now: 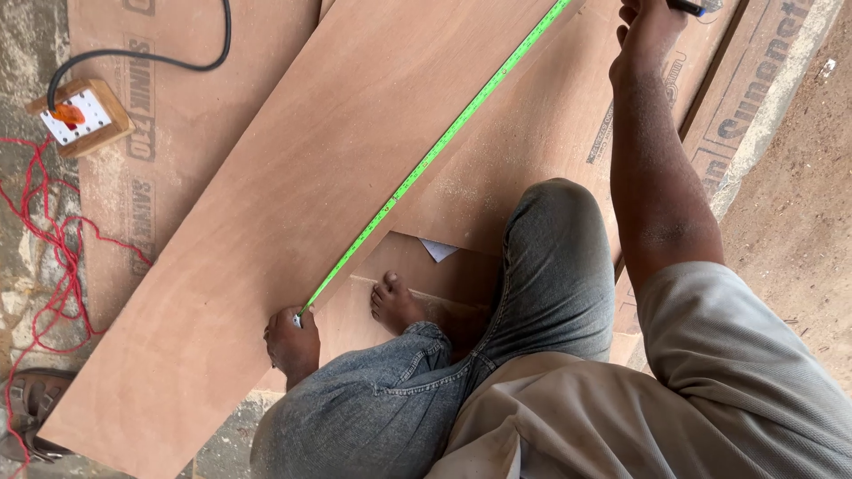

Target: Measuring and marking plywood sheets using a measuring tape and pencil for a woodworking project.

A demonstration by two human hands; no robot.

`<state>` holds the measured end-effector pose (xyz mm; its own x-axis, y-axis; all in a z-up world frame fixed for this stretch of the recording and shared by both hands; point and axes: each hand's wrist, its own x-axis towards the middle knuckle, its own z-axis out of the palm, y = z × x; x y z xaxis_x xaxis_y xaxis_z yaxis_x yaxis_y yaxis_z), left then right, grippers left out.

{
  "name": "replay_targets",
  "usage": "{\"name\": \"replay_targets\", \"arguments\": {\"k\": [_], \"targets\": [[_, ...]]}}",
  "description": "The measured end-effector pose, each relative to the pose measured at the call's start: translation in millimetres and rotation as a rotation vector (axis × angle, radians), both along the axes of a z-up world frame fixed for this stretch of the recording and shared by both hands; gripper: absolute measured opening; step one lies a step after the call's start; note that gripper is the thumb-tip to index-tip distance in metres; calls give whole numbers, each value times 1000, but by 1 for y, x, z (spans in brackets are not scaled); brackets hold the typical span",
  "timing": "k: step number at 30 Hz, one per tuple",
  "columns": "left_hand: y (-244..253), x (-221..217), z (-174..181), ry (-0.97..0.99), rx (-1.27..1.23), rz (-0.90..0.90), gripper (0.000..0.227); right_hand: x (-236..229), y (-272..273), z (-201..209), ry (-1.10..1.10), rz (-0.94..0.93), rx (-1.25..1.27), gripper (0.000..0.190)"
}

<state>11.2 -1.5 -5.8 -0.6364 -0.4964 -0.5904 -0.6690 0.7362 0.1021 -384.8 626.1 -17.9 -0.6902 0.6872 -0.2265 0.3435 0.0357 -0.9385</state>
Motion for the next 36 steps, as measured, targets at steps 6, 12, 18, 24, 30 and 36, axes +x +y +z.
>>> {"name": "replay_targets", "arguments": {"k": [6, 12, 18, 24, 30, 36], "targets": [[-3, 16, -10, 147, 6, -28, 25, 48, -73, 31, -134, 303, -20, 5], [-3, 21, -12, 240, 9, -20, 23, 84, -113, 44, -204, 795, 86, 11], [-6, 20, -12, 171, 1, 37, 23, 101, -149, 68, -236, 1088, 236, 18], [-5, 16, -3, 122, 7, 67, 27, 124, -183, 77, -284, 1244, 334, 16], [-5, 13, -4, 62, 22, 80, 31, 140, -218, 89, -178, 1382, 488, 17], [-5, 15, -5, 75, 15, 79, 31, 151, -221, 73, -136, 1404, 474, 16]]}}
